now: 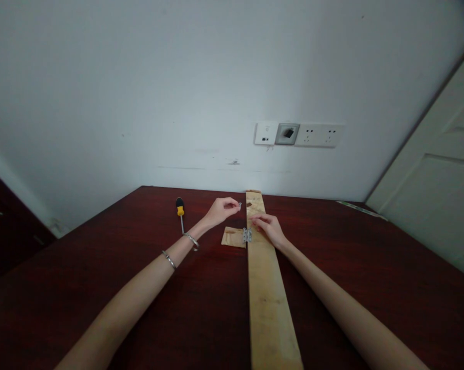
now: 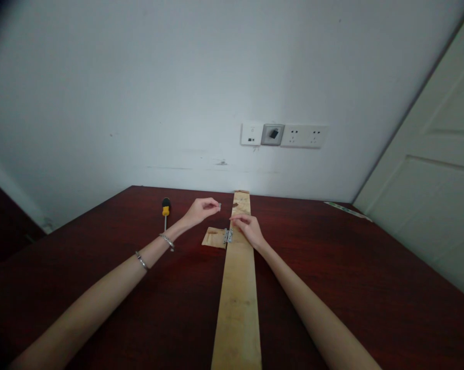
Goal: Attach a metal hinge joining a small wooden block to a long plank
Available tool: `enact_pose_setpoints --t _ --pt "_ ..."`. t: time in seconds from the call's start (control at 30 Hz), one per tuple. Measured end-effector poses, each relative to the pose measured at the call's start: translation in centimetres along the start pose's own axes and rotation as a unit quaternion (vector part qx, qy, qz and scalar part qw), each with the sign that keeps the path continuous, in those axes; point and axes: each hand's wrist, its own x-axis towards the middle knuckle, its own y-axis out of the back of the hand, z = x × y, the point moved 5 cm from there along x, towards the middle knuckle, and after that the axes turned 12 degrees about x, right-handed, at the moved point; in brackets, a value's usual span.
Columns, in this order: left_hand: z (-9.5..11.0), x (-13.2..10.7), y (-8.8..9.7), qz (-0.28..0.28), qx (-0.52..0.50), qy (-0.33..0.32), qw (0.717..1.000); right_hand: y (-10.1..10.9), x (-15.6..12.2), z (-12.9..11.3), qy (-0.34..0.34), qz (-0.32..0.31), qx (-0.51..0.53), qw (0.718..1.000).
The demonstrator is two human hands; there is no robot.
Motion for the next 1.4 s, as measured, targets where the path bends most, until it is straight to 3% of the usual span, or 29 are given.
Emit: enact_pose_setpoints --t 0.23,0.47,0.77,1.13,1.4 --pt "-0.6 -0.5 -0.9 -0.001 -0.034 0.026 0.999 0.2 0.3 0.1 -0.005 0.01 0.001 1.0" --pt "0.0 -0.6 -1.5 -0.018 -0.06 0.025 0.998 0.0 0.4 -1.4 0.017 0.049 -0.002 0.999" --pt "-0.1 -0.7 -2.1 -0.032 -0.084 0.025 0.996 -1.3 0.0 -2.6 0.025 0.018 -0.009 0.999" --pt "-1.1 -0.9 -2.8 -0.047 -0.08 0.04 0.995 -1.5 -0.2 -1.9 0.031 0.019 -0.006 0.999" --pt "-0.4 -1.1 -2.8 -0.077 -0.085 0.044 0.992 -1.7 -0.3 -2.0 0.017 0.016 0.011 1.0"
